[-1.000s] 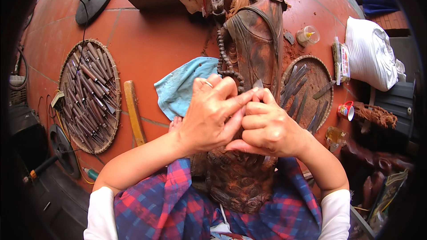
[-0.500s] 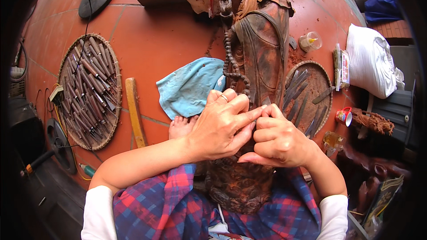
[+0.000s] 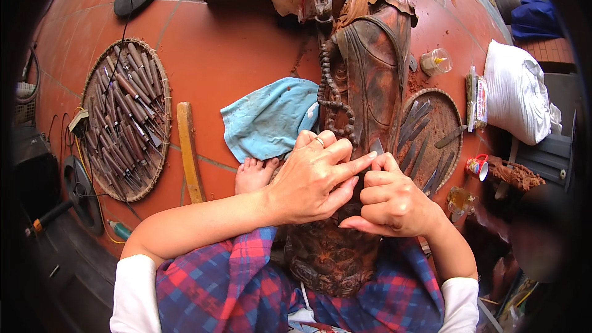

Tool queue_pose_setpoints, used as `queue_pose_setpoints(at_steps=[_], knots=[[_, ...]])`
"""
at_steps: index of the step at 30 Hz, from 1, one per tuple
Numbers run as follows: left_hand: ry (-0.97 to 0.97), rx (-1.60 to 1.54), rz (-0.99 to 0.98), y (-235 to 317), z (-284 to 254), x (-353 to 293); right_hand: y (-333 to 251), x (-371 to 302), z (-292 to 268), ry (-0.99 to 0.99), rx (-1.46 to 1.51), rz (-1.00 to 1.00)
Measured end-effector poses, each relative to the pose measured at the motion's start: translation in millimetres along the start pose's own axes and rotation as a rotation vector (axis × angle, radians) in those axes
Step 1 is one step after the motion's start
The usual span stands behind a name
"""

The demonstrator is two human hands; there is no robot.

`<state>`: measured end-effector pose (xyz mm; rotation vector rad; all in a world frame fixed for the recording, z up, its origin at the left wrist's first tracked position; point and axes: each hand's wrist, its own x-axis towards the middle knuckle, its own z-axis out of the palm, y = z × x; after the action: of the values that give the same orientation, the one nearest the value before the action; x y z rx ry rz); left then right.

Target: The person carves a wooden sculpture of a figure using various chisels and a mallet. They refine the details of the figure's face and clothing, switching between different tools to achieve the desired shape and texture.

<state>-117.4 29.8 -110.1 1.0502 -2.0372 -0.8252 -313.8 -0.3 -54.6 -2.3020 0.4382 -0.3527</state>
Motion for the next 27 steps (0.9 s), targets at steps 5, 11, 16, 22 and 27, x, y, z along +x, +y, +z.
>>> queue_pose_setpoints(at_steps=[5,11,16,22,27], knots=[[0.036,0.069,-0.038,-3,-10,11,9,16,-5,0.022,-0.038,-0.054],[0.000,0.020,-0.003,1,-5,0,0,14,-5,-0.039,0.011,-0.036],[0.014,0.067,0.004,-3,0,-3,3,5,8,0.002,-0.056,-0.016],[0.162,-0.105,0.070,-1,-16,16,-23,27,-6,0.184,-0.096,-0.021],[0.128,-0.374,-0.046,1,-12,15,-28,42,35,0.325,-0.097,-0.027]])
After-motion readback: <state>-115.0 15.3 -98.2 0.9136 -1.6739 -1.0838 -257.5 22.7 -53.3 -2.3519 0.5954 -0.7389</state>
